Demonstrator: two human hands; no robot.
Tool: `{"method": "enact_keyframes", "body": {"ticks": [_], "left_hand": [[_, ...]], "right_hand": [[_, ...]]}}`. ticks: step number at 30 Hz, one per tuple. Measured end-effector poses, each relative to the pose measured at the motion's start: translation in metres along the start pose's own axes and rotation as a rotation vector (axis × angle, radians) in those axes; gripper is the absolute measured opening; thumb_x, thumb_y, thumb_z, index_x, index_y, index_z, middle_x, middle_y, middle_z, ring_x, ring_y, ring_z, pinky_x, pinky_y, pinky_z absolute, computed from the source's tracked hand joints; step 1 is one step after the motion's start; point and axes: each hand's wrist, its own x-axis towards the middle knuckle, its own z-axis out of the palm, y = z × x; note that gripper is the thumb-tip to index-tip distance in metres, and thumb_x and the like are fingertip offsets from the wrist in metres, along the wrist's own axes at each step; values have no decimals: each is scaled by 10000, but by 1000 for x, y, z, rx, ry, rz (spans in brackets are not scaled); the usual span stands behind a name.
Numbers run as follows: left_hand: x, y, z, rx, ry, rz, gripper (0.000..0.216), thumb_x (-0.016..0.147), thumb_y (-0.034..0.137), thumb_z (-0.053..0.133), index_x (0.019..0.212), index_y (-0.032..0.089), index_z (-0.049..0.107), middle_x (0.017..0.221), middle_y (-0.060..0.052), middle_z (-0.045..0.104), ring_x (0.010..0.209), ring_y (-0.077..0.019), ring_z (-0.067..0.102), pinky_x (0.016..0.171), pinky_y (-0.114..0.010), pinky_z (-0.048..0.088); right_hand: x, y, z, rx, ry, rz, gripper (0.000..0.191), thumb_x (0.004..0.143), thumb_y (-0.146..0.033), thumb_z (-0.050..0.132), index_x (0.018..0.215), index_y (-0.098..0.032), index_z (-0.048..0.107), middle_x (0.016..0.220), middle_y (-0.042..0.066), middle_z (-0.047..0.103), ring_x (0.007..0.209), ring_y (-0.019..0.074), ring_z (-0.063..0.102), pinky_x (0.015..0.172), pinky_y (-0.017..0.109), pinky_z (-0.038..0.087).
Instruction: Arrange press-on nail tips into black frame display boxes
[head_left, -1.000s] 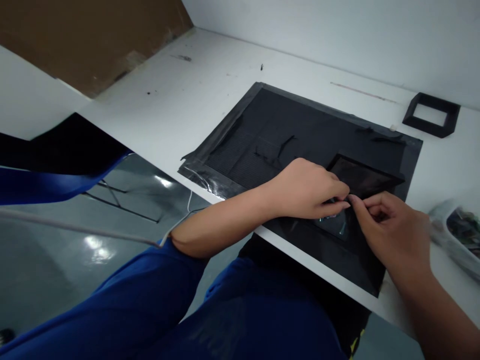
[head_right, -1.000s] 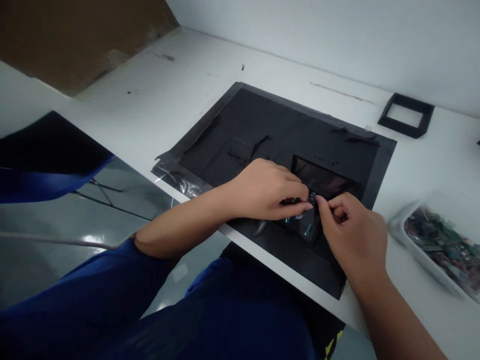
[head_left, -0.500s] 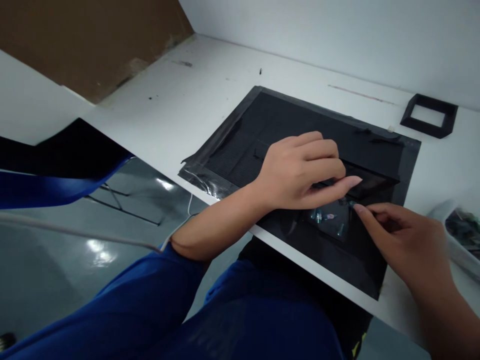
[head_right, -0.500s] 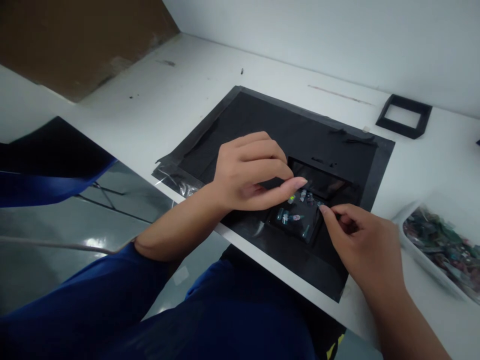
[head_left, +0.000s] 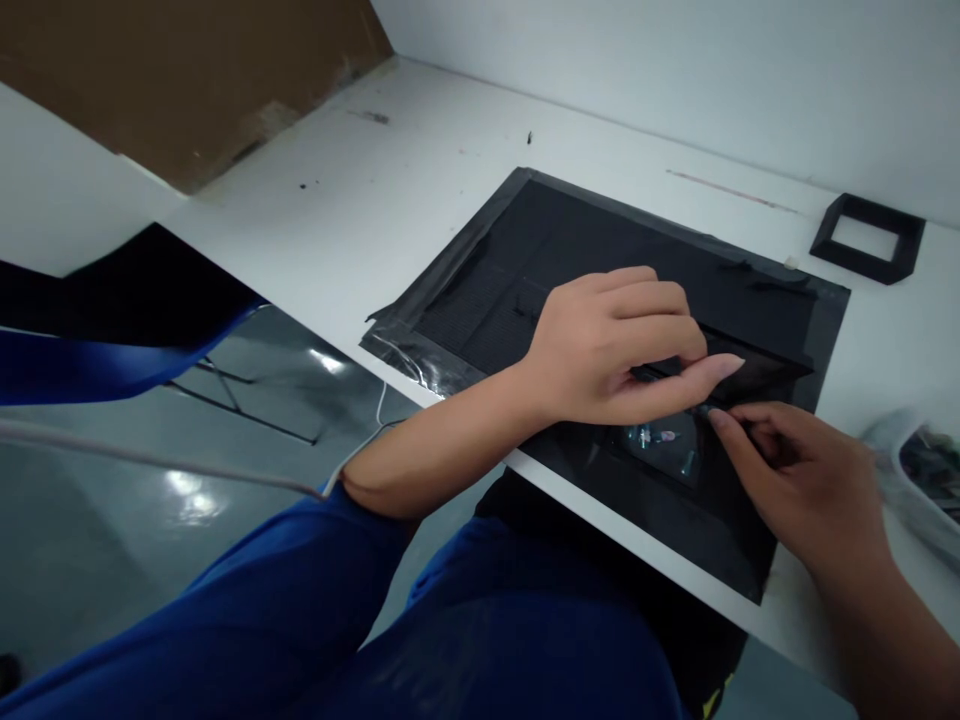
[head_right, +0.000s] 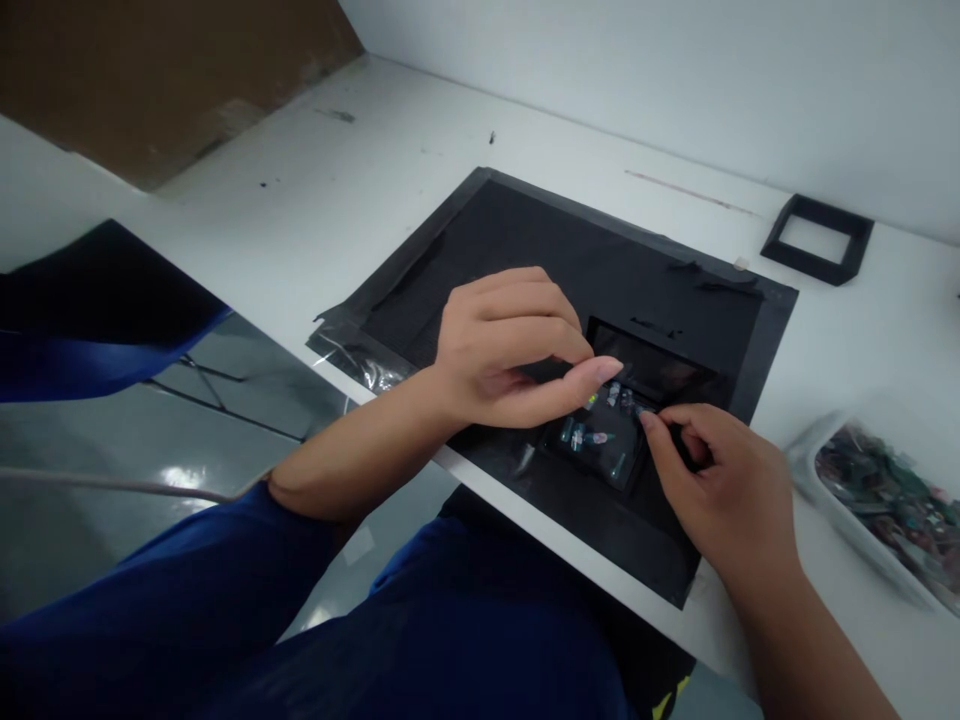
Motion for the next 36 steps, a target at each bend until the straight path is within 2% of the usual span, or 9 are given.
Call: {"method": "enact_keyframes", "body": {"ticks": [6, 12, 16, 23, 29, 32, 36], "left_hand": [[1, 4, -1, 10, -58, -46, 349, 941, 357, 588, 626, 207, 583, 548, 53, 572, 526, -74, 510, 584, -230, 415], [1, 7, -3, 63, -161, -142, 401, 958, 411, 549, 616, 208, 597, 498, 51, 540, 479, -72, 487, 566, -232, 418], [1, 8, -3, 56, -220, -169, 420, 987, 422, 495, 643, 206, 601, 510, 50, 546, 487, -66, 502, 582, -231, 423], [0, 8, -4, 48, -258, -190, 433, 1002, 417, 455, 659, 204, 608, 519, 45, 549, 504, -70, 517, 578, -234, 404], [0, 10, -4, 18, -228, -183, 414, 993, 383, 484, 647, 203, 623, 529, 48, 579, 505, -65, 523, 560, -231, 393], [0, 9, -4, 7, -236, -186, 406, 987, 387, 495, 651, 204, 632, 529, 47, 583, 502, -67, 521, 551, -232, 388], [0, 8, -4, 5, -272, -201, 415, 990, 407, 487, 657, 205, 632, 537, 48, 582, 508, -65, 530, 550, -237, 389]], "right_hand": [[0, -1, -2, 73, -71, -9, 269, 902, -501, 630, 890, -262, 751, 565, -52, 478, 487, 92, 430, 499, 268, 347], [0, 0, -2, 17, -93, -33, 301, 850, -560, 671, 910, -274, 747, 599, -45, 494, 513, 108, 466, 515, 280, 371], [0, -3, -1, -29, -82, -49, 299, 869, -559, 629, 863, -272, 711, 588, -45, 476, 505, 112, 462, 504, 280, 354], [1, -8, 2, -92, -6, 0, 326, 894, -553, 582, 802, -246, 645, 642, -19, 537, 552, 128, 503, 526, 287, 358], [3, -11, 8, -160, -18, 112, 448, 899, -594, 549, 632, -235, 561, 499, -30, 485, 448, 125, 455, 471, 291, 283], [5, -14, 8, -67, -16, 163, 462, 891, -599, 574, 615, -228, 582, 493, -29, 495, 455, 121, 463, 474, 285, 310], [5, -14, 4, 137, 15, 181, 419, 884, -590, 611, 708, -215, 676, 540, -25, 524, 473, 111, 448, 466, 280, 335]]}}
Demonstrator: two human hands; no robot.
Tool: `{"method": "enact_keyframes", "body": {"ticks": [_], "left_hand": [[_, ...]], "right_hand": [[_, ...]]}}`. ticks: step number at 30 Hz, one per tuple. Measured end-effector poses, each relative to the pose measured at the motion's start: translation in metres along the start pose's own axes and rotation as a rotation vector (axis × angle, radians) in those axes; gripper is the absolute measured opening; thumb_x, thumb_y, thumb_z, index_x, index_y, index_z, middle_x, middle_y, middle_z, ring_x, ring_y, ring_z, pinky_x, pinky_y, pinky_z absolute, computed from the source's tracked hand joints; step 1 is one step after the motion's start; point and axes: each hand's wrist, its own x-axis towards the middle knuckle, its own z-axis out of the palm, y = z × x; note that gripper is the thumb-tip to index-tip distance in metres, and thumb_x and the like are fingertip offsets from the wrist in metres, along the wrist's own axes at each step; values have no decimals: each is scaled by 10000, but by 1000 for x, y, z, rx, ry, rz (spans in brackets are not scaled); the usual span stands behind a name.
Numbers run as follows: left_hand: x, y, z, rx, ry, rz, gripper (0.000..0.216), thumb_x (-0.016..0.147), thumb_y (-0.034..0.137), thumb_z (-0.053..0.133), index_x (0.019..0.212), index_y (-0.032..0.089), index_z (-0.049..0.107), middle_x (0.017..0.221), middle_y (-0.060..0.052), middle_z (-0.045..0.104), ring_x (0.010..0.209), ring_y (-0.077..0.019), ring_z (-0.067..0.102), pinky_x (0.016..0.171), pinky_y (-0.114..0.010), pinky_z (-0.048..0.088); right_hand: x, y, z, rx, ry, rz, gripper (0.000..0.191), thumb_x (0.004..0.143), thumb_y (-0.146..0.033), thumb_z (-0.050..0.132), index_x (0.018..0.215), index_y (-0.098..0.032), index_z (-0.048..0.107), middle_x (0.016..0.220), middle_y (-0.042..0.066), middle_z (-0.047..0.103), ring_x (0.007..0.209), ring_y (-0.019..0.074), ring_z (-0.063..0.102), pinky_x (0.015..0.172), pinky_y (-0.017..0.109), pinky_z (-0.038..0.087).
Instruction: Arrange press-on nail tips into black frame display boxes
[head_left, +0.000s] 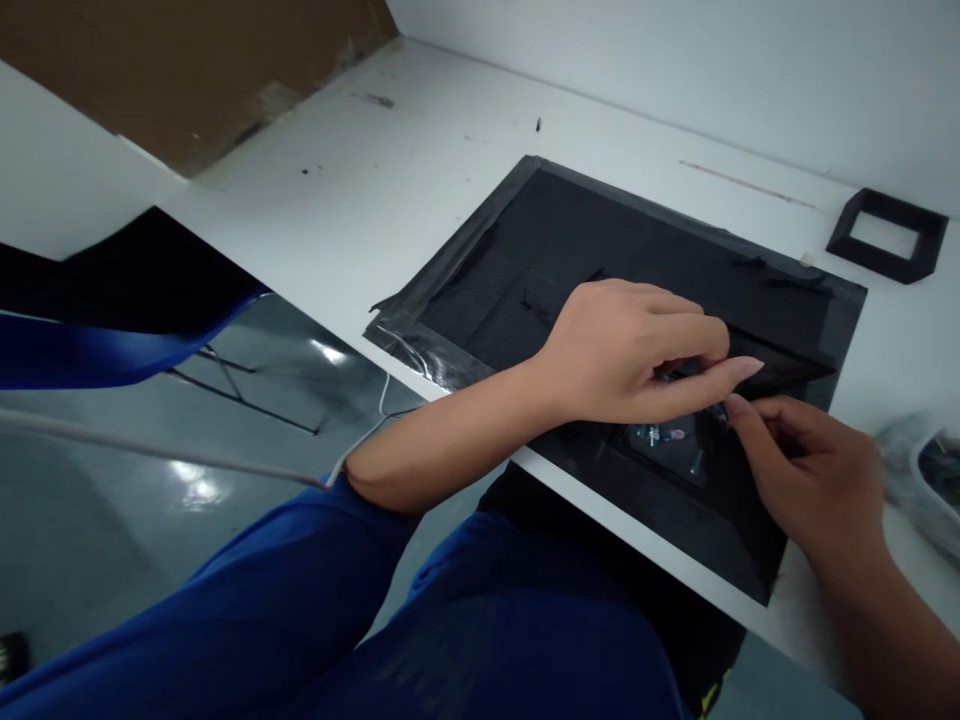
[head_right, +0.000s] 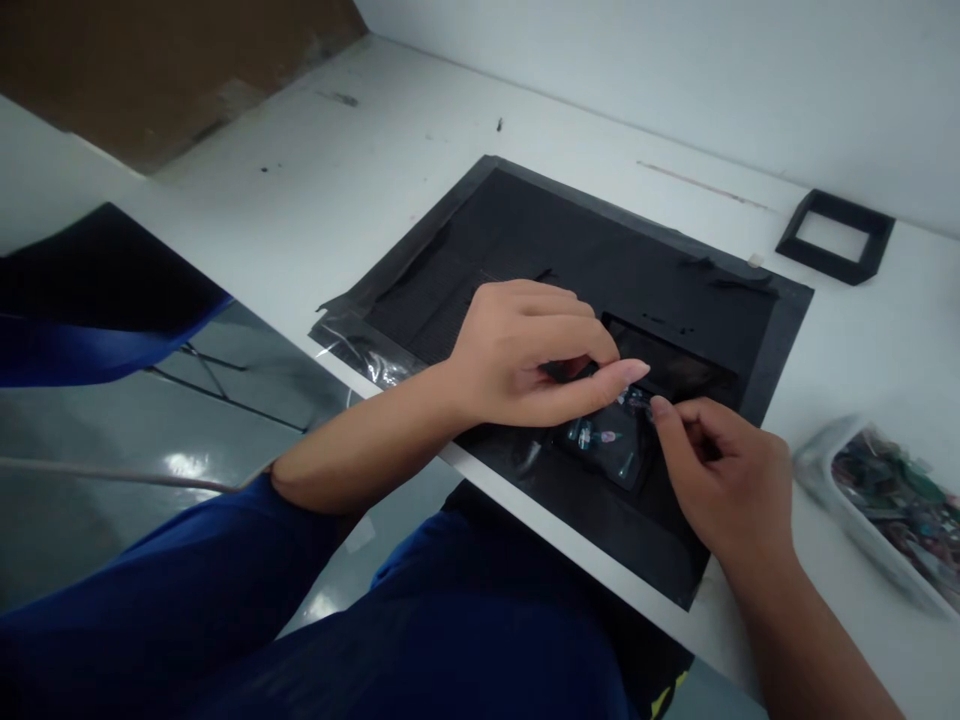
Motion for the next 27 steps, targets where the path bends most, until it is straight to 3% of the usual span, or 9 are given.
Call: {"method": "enact_keyframes", "body": {"ticks": [4, 8, 12, 17, 23, 27], "left_hand": [[-1, 0, 0, 5, -14, -17, 433, 1001, 424, 456, 667, 210, 631, 543, 42, 588, 524, -73, 549, 546, -247, 387], [-1, 2, 0, -1, -16, -34, 436, 1003, 413, 446, 670, 212, 641, 558, 40, 611, 537, -73, 564, 556, -245, 394], [0, 2, -1, -12, -29, -43, 440, 1001, 416, 450, 668, 207, 647, 561, 34, 616, 543, -74, 570, 567, -239, 406], [-1, 2, -1, -14, -56, -56, 449, 999, 440, 449, 677, 206, 656, 568, 25, 620, 565, -80, 588, 551, -234, 395], [-2, 2, -1, -22, -32, -54, 437, 998, 423, 463, 670, 208, 656, 553, 38, 606, 550, -70, 577, 551, -237, 388], [-2, 1, -1, -23, -22, -45, 444, 996, 420, 467, 655, 204, 652, 543, 37, 606, 540, -69, 573, 533, -242, 362]], "right_hand": [[-1, 8, -3, 14, 20, 45, 437, 861, -617, 622, 808, -202, 750, 600, 8, 618, 488, 130, 491, 446, 287, 347], [-2, 10, -4, -27, 3, 39, 428, 851, -617, 636, 814, -212, 771, 573, 1, 619, 460, 126, 470, 430, 282, 324], [-4, 5, -6, -13, -18, 2, 408, 867, -600, 627, 800, -223, 767, 542, -16, 581, 438, 113, 428, 425, 281, 320], [-4, 4, -9, 5, 99, -57, 306, 847, -520, 684, 813, -224, 755, 507, -45, 477, 462, 98, 395, 464, 275, 321], [-3, 7, -9, -25, -82, -128, 288, 856, -502, 659, 1000, -268, 743, 542, -67, 425, 493, 107, 404, 538, 288, 373], [-4, 4, -9, -90, -103, -143, 259, 869, -498, 646, 949, -269, 735, 547, -68, 404, 497, 103, 409, 544, 284, 364]]}}
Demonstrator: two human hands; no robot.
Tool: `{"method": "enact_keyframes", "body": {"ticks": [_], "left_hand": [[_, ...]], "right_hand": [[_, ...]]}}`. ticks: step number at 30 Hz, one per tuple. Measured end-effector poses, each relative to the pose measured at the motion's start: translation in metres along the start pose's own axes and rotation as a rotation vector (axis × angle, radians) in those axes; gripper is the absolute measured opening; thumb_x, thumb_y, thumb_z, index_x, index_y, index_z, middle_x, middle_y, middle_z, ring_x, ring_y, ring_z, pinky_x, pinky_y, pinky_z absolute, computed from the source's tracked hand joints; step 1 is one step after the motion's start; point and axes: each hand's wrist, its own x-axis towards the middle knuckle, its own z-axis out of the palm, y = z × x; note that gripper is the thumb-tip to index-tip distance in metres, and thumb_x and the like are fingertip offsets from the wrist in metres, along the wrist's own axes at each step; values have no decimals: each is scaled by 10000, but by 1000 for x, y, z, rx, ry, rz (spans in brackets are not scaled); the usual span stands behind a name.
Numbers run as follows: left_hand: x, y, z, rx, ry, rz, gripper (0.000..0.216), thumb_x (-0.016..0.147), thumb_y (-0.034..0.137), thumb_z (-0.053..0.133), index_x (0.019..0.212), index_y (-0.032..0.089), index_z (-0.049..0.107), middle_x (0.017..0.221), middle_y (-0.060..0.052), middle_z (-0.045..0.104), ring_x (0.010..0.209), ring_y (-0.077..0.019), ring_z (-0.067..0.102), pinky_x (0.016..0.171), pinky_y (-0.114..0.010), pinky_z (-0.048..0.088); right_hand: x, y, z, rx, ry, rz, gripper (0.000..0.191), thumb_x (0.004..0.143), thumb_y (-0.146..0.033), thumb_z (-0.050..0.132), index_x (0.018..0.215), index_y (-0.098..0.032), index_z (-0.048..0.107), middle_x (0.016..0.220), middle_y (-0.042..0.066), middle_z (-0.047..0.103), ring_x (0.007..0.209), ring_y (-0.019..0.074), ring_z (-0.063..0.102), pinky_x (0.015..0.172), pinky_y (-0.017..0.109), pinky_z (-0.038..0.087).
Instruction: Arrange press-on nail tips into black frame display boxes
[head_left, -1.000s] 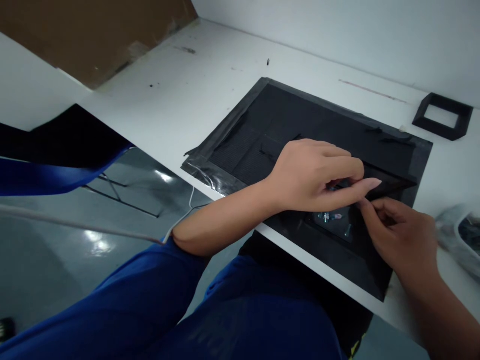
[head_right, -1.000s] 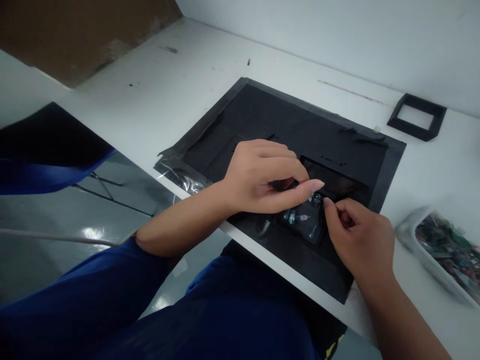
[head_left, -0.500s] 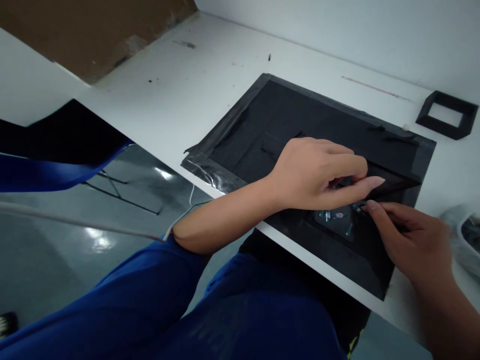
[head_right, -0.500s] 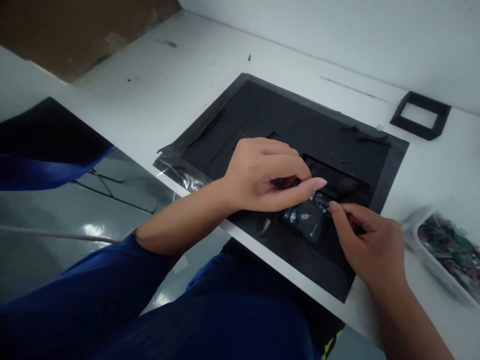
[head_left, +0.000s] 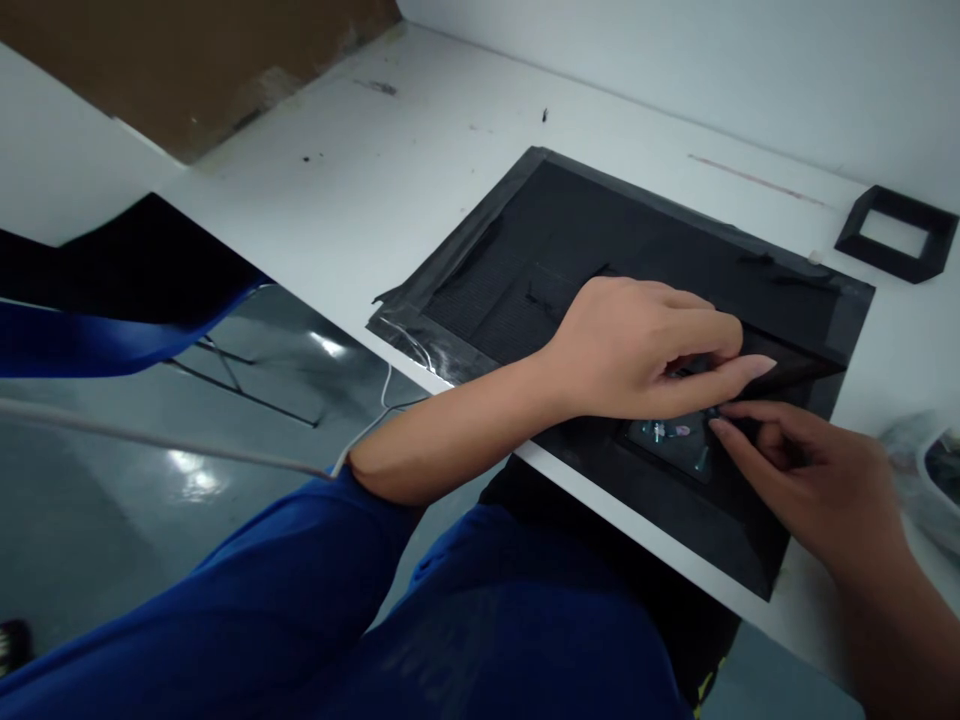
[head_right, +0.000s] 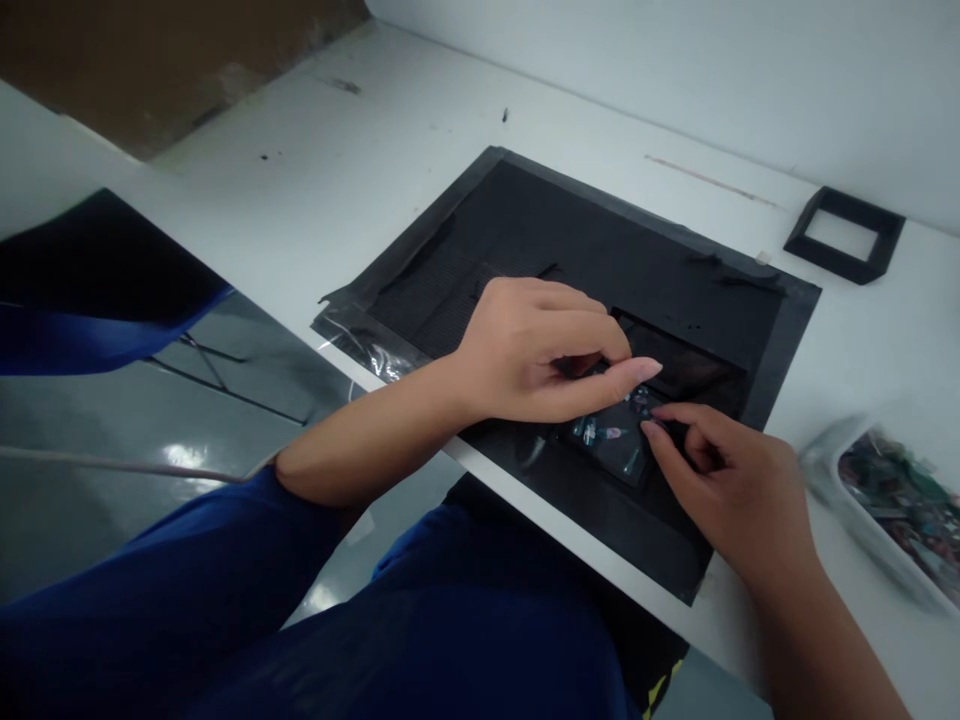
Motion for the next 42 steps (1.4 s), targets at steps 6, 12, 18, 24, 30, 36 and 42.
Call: {"method": "enact_keyframes", "body": {"ticks": [6, 12, 18, 24, 30, 36, 42], "left_hand": [[0, 0, 1, 10, -21, -14, 508, 1001, 466, 440, 605, 199, 612, 539, 28, 601, 551, -74, 584, 516, -254, 334], [0, -1, 2, 37, -18, 2, 546, 1005, 458, 434, 547, 188, 560, 488, 33, 545, 484, -67, 526, 490, -270, 291], [0, 0, 2, 31, 7, 20, 548, 1002, 429, 439, 523, 184, 542, 456, 35, 500, 449, -62, 476, 477, -268, 265], [0, 1, 1, 45, -40, -11, 549, 999, 470, 441, 542, 189, 557, 466, 36, 505, 476, -64, 515, 489, -271, 291], [-1, 1, 1, 21, -33, -5, 540, 995, 457, 458, 538, 190, 559, 475, 36, 515, 487, -63, 518, 493, -277, 280], [-1, 1, 0, 48, -97, -20, 539, 994, 501, 442, 573, 191, 573, 493, 25, 524, 519, -78, 540, 525, -260, 319], [-1, 2, 0, 27, -74, -10, 514, 1004, 438, 445, 576, 194, 591, 503, 28, 541, 512, -72, 526, 546, -248, 342]], "right_hand": [[1, 3, 2, -95, 16, -11, 283, 882, -522, 602, 894, -257, 700, 536, -61, 435, 478, 111, 444, 523, 283, 354], [2, -2, 9, -265, 57, -29, 342, 890, -584, 540, 880, -257, 639, 554, -54, 491, 434, 109, 472, 451, 260, 266], [1, -10, 12, -313, 62, 37, 323, 907, -560, 537, 884, -253, 634, 620, -33, 560, 548, 138, 540, 504, 264, 282], [3, -10, 12, -284, 73, 56, 353, 915, -550, 525, 766, -240, 602, 655, -3, 590, 620, 162, 554, 532, 273, 292], [5, -12, 14, -276, 72, 73, 405, 907, -562, 485, 687, -229, 557, 611, 2, 569, 601, 165, 535, 535, 274, 267], [12, -15, 14, -180, 49, 242, 459, 909, -624, 467, 723, -226, 599, 573, -16, 546, 562, 154, 507, 538, 283, 278], [7, -1, 9, 156, 158, 263, 403, 889, -585, 577, 842, -220, 739, 677, -11, 639, 599, 132, 549, 566, 271, 378]]}}
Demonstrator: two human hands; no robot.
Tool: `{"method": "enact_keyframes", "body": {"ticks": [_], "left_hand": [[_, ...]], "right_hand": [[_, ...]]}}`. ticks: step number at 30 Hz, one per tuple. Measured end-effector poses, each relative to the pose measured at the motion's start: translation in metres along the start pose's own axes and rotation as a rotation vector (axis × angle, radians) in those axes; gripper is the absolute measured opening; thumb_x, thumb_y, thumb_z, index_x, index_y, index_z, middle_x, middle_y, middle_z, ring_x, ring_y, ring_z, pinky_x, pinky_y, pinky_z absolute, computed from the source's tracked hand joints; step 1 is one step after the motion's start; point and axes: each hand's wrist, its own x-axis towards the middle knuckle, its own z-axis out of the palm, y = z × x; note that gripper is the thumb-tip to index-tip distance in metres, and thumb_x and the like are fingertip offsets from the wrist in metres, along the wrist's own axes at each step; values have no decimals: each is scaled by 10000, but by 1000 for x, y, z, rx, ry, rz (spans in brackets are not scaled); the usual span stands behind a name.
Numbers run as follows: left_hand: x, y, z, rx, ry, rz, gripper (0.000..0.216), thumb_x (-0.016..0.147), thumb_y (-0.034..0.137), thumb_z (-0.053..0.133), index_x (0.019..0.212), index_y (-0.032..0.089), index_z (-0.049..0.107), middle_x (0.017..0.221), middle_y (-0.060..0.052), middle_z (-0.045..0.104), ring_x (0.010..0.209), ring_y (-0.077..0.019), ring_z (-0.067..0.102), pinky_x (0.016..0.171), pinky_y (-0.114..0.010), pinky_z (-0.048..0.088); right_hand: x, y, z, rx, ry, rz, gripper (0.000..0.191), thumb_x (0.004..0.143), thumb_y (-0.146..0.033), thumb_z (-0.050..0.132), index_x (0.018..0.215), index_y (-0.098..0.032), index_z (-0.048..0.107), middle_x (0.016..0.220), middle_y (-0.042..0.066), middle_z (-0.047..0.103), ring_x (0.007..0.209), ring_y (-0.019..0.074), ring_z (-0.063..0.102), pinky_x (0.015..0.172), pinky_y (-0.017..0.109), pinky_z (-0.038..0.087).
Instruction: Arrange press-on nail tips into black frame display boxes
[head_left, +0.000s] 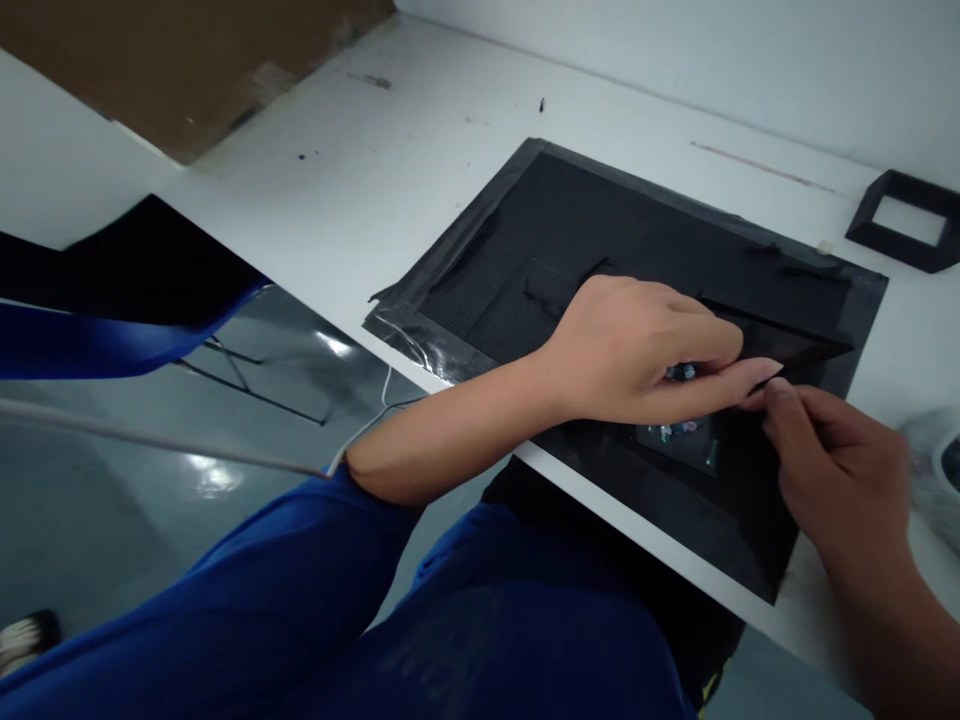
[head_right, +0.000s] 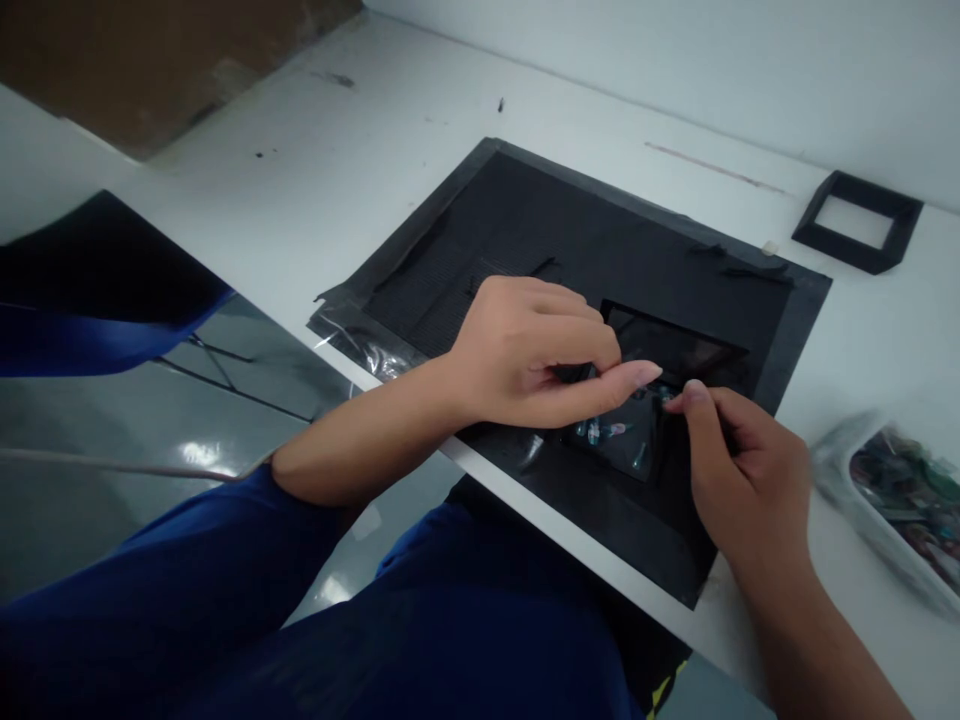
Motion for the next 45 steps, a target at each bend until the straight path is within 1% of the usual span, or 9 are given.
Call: {"method": "enact_keyframes", "body": {"ticks": [3, 7, 12, 15, 18, 23, 29, 38, 45], "left_hand": [[1, 0, 0, 12, 16, 6, 522, 994, 459, 467, 558, 196, 582, 488, 26, 538, 494, -75, 502, 542, -253, 342], [3, 0, -1, 32, 33, 22, 522, 998, 429, 467, 541, 195, 562, 456, 31, 495, 474, -76, 480, 538, -256, 332], [1, 0, 1, 11, 29, 38, 530, 1003, 430, 456, 543, 190, 566, 477, 31, 496, 491, -72, 491, 520, -261, 303], [-1, -2, 5, 6, 40, 52, 540, 991, 478, 471, 548, 185, 569, 478, 32, 492, 498, -70, 496, 503, -263, 271], [-1, -3, 7, 5, 35, 47, 558, 992, 502, 459, 550, 181, 570, 472, 35, 482, 486, -65, 485, 501, -265, 261], [-1, -2, 4, -16, 16, 33, 544, 997, 475, 460, 553, 183, 580, 473, 39, 495, 476, -60, 476, 503, -272, 262], [-2, 0, 6, 5, -4, -14, 547, 987, 512, 457, 568, 192, 599, 476, 28, 510, 501, -75, 510, 511, -279, 277], [-4, 7, 9, -34, 45, 16, 519, 973, 463, 494, 542, 191, 592, 482, 40, 519, 474, -66, 465, 499, -268, 278], [-2, 7, 6, -23, 37, -13, 563, 982, 489, 464, 517, 189, 568, 458, 35, 483, 462, -68, 454, 492, -271, 281]], "right_hand": [[-1, 5, -5, 28, 1, -12, 267, 818, -464, 689, 962, -257, 777, 653, -39, 613, 566, 108, 526, 537, 242, 394], [-2, 7, -6, -19, -82, -52, 288, 793, -414, 688, 1026, -266, 770, 597, -61, 538, 496, 89, 456, 476, 227, 361], [-3, 8, -2, -42, -23, -35, 309, 782, -497, 704, 961, -250, 762, 632, -38, 604, 519, 105, 502, 486, 239, 387], [-3, 9, -1, -50, -27, -60, 321, 782, -537, 708, 942, -261, 742, 614, -51, 551, 511, 104, 478, 479, 244, 365], [-3, 11, -2, -40, -64, -115, 334, 795, -565, 697, 945, -269, 731, 615, -58, 492, 518, 105, 459, 487, 255, 353], [-3, 5, -2, -165, -77, -250, 317, 805, -553, 700, 853, -240, 714, 616, -47, 509, 515, 117, 471, 521, 286, 361], [-5, -7, 6, -326, 53, -386, 285, 864, -472, 635, 739, -216, 619, 641, -17, 520, 650, 166, 536, 589, 300, 324], [-4, -10, 11, -411, 92, -416, 210, 884, -352, 582, 729, -211, 604, 635, -4, 507, 684, 178, 545, 576, 296, 274], [-4, -6, 7, -328, 68, -337, 264, 882, -444, 606, 767, -211, 657, 587, -32, 474, 544, 132, 448, 539, 291, 271]]}}
